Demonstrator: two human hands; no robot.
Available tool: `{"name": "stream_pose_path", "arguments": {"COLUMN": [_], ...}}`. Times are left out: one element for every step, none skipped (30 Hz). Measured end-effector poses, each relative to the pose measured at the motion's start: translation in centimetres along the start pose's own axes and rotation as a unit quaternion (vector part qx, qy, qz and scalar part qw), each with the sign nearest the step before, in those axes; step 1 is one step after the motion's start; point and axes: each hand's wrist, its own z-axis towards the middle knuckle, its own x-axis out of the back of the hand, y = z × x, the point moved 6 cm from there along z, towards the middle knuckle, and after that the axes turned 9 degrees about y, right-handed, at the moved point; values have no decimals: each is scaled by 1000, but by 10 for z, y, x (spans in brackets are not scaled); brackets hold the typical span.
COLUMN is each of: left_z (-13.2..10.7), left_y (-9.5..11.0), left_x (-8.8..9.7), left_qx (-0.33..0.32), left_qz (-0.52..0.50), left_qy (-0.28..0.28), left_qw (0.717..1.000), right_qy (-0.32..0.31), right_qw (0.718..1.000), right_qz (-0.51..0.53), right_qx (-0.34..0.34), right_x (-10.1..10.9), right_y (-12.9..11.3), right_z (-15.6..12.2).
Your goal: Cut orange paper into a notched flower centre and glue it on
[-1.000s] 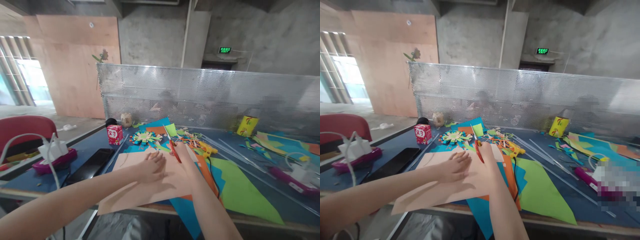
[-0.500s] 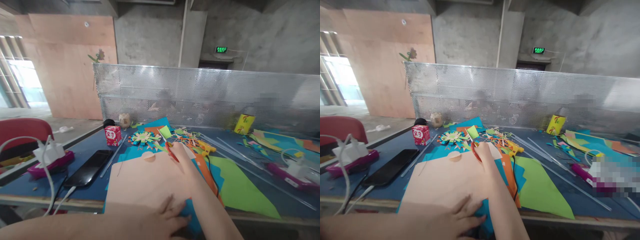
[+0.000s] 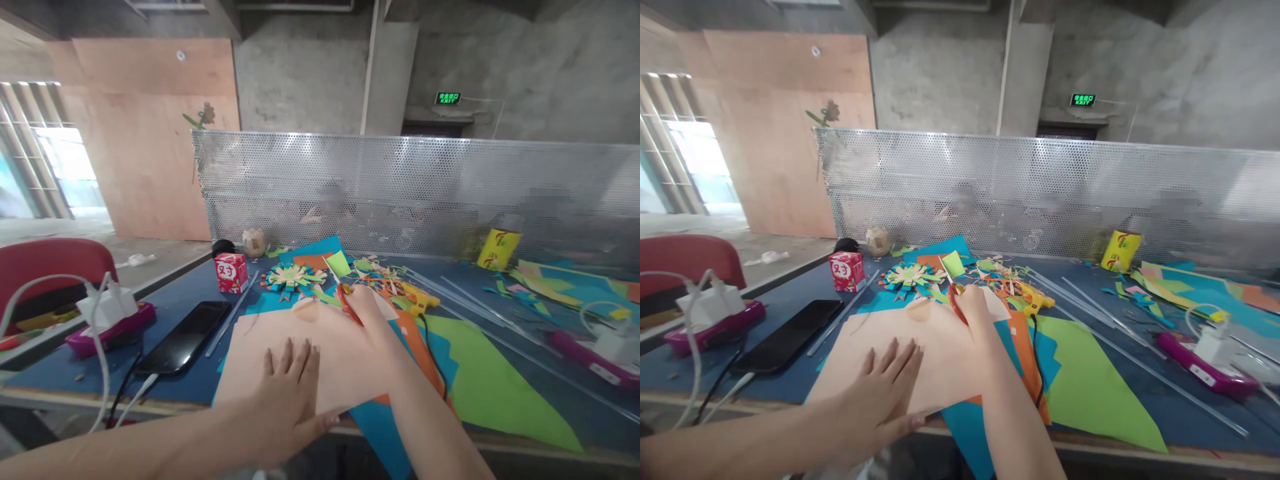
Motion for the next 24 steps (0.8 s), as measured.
{"name": "stream_pose_path", "arguments": {"left_z": [4, 7, 10, 12, 13, 13, 13, 14, 16, 20, 26, 34, 45, 56, 68, 81, 92, 103, 112, 119, 124, 128, 131, 133], "left_y": [-4, -8, -13, -19, -23, -28, -32, -36, -40, -45, -51, -57, -66, -74, -83, -90, -96, -100, -103, -106, -107, -108, -108, -108], "left_x": [2, 4, 6, 8, 10, 14, 18, 21, 25, 29, 33, 37, 43, 45, 45, 45, 44, 43, 40, 39, 37, 35, 33, 32], "left_qx": [-8, -19, -27, -35, -48, -56, -62, -64, -60, -48, -32, -11, 17, 40, 55, 53, 42, 18, -13, -40, -67, -97, -119, -134], "left_qz": [1, 1, 0, -1, -5, -7, -8, -7, -4, 3, 16, 32, 63, 96, 121, 142, 164, 182, 192, 196, 196, 193, 182, 156], "left_qy": [0, -2, -5, -12, -16, -16, -15, -13, -8, 6, 28, 59, 113, 151, 175, 198, 223, 245, 258, 269, 275, 270, 265, 263], "left_qw": [1000, 1000, 1000, 999, 999, 998, 998, 998, 998, 999, 999, 998, 991, 983, 975, 968, 960, 952, 947, 942, 939, 938, 939, 943], "right_qy": [-14, -34, -53, -66, -78, -88, -96, -102, -106, -107, -107, -104, -100, -94, -86, -78, -70, -61, -52, -43, -33, -24, -15, -6], "right_qw": [1000, 999, 998, 996, 994, 993, 992, 991, 990, 990, 990, 990, 991, 991, 992, 993, 994, 995, 996, 996, 997, 998, 998, 998], "right_qz": [11, 23, 36, 47, 57, 65, 72, 76, 78, 79, 80, 81, 83, 85, 86, 87, 86, 83, 78, 70, 60, 49, 38, 26], "right_qx": [-8, -19, -29, -36, -42, -46, -48, -49, -49, -48, -47, -44, -39, -33, -26, -18, -11, -2, 8, 18, 29, 40, 51, 60], "right_x": [-1, -1, -1, 0, 2, 4, 8, 11, 15, 20, 24, 28, 32, 35, 37, 39, 41, 42, 44, 45, 47, 49, 51, 53], "right_y": [1, 3, 3, 4, 4, 3, 2, 1, 0, 0, -1, -1, -1, 0, 1, 2, 5, 8, 11, 14, 18, 21, 23, 25], "right_z": [1, 2, 3, 4, 6, 7, 8, 9, 9, 9, 9, 8, 6, 5, 3, 0, -2, -5, -7, -9, -10, -11, -12, -12]}}
